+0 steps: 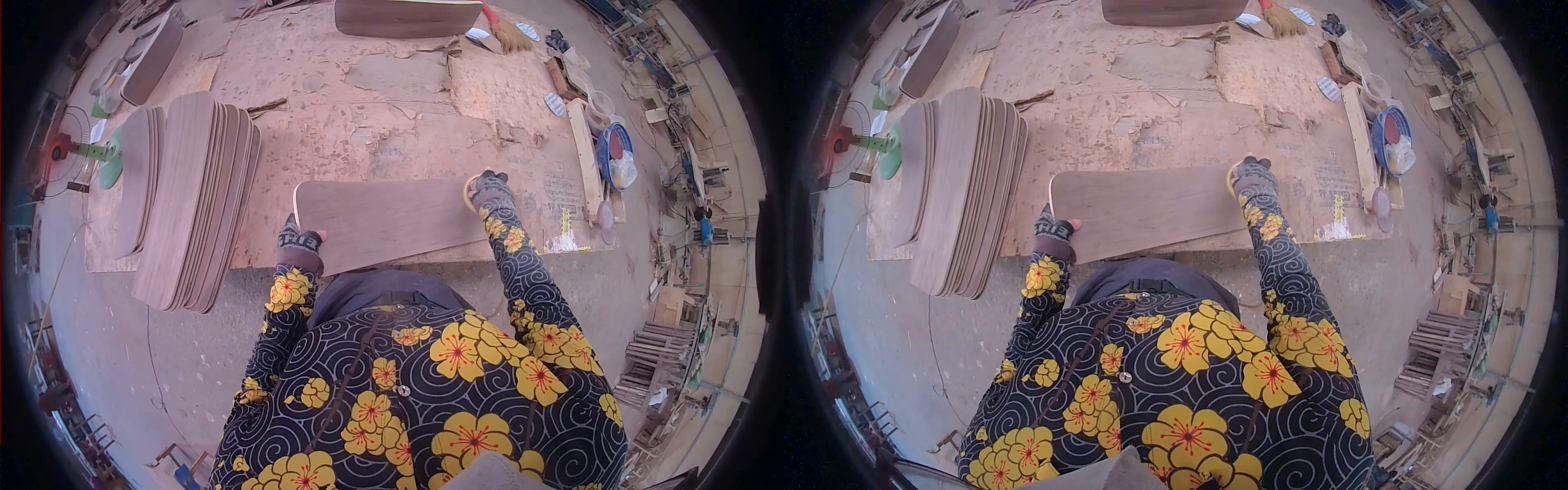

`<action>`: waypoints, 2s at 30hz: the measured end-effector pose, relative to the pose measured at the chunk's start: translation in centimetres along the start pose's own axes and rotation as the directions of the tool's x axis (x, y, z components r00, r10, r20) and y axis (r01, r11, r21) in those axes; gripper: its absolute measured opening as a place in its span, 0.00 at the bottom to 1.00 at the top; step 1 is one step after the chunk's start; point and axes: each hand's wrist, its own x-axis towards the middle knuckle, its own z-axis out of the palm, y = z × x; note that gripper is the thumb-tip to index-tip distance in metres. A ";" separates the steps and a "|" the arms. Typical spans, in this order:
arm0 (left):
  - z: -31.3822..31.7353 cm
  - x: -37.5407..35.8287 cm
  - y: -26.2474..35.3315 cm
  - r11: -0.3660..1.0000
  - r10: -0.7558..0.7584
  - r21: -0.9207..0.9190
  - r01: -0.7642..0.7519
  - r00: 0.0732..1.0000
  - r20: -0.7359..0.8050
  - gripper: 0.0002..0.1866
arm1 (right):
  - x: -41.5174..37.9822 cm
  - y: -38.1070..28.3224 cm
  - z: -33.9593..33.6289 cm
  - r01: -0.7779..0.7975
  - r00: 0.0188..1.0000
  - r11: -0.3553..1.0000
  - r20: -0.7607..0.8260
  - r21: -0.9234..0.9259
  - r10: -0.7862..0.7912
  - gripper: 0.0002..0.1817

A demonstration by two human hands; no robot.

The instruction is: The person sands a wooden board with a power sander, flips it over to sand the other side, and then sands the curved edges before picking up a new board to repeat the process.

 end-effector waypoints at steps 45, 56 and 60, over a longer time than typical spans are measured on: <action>0.5 1.0 -1.2 0.990 0.066 -0.126 -0.056 0.995 0.080 0.30 | 3.4 2.0 4.4 -0.319 0.940 0.657 0.140 0.683 0.311 0.32; 0.8 0.4 1.2 0.990 0.114 -0.088 -0.110 0.992 0.051 0.27 | 1.3 5.5 4.4 -0.200 0.979 0.939 0.028 0.280 0.200 0.29; 0.7 1.3 0.4 0.997 0.075 -0.030 -0.075 0.997 0.022 0.25 | 0.3 5.1 1.3 -0.228 0.970 0.959 -0.046 0.169 0.239 0.32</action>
